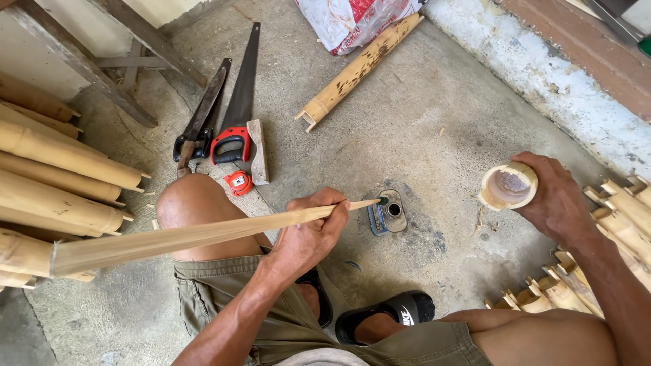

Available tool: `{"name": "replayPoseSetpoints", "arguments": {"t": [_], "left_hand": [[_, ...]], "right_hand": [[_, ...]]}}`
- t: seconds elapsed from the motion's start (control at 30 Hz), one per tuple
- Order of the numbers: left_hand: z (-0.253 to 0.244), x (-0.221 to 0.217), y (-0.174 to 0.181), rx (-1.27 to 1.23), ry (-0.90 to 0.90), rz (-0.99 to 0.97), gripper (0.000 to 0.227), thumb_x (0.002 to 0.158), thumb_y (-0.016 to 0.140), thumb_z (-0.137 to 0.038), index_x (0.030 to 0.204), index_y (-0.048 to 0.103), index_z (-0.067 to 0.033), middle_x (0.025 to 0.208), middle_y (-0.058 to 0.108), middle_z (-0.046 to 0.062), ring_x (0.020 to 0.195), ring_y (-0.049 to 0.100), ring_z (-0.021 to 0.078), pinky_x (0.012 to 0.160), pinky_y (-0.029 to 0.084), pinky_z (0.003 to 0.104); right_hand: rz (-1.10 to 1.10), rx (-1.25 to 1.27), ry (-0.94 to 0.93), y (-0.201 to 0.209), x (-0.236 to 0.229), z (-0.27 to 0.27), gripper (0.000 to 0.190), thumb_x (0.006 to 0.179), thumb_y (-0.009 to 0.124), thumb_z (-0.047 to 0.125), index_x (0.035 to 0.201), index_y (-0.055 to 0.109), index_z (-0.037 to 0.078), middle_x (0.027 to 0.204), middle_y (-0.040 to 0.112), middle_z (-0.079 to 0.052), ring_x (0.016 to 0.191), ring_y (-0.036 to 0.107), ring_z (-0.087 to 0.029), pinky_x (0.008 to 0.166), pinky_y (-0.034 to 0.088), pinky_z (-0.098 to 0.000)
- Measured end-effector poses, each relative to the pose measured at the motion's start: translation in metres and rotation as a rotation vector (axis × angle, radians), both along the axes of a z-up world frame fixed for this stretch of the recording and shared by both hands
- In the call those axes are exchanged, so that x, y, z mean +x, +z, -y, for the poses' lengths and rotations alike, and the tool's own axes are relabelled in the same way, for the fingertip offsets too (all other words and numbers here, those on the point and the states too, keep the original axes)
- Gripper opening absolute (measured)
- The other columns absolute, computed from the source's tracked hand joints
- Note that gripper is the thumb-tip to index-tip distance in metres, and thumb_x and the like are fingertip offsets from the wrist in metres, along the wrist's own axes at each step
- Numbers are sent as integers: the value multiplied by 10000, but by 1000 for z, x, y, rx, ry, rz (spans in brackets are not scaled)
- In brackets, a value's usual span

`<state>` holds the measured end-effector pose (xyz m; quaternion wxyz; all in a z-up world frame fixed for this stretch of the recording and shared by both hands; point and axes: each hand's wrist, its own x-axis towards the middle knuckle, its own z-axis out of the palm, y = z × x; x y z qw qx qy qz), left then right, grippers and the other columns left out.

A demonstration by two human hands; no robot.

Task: Applying a green adhesive or sealant to the ends and interiors of bamboo pieces using a stick applicator.

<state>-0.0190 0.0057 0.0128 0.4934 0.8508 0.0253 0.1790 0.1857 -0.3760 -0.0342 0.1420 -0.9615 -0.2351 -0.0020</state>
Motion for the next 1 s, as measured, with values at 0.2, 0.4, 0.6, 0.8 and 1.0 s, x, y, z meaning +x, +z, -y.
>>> {"name": "replayPoseSetpoints", "arguments": {"t": [0.2,0.4,0.6,0.8,1.0], "left_hand": [[7,10,-19,19,-16,-38,133,953,680,-149,920,684,-21,642,662,168,539,659,250,497,504,403],[12,15,-12,-45,-24,-83,116,961,673,-137,914,680,-32,628,652,150,506,654,262,472,486,408],[12,11,-11,2,-71,101,89,962,680,-99,943,666,-13,697,666,146,566,656,236,496,489,381],[23,12,-11,-24,-128,-11,88,951,659,-71,885,656,-12,708,685,142,508,658,219,446,492,383],[36,37,-40,283,-213,-46,202,975,651,-96,795,590,-28,606,611,127,455,596,225,396,458,408]], "right_hand": [[-18,4,-18,-1,0,-2,844,647,908,296,1400,543,191,1369,602,-148,1265,598,-364,1117,470,-516],[-43,53,-9,8,-5,-8,806,676,885,297,1398,542,192,1406,583,-156,1284,577,-375,1100,467,-528],[-70,49,-27,11,-6,-11,790,690,888,276,1397,547,183,1419,570,-162,1298,567,-381,1095,472,-519],[-69,45,-21,7,-5,-10,784,685,889,271,1387,554,171,1414,576,-159,1289,576,-373,1102,477,-512],[-108,0,-68,9,-4,-17,809,663,913,275,1381,558,161,1401,574,-179,1270,589,-368,1105,486,-489]]}}
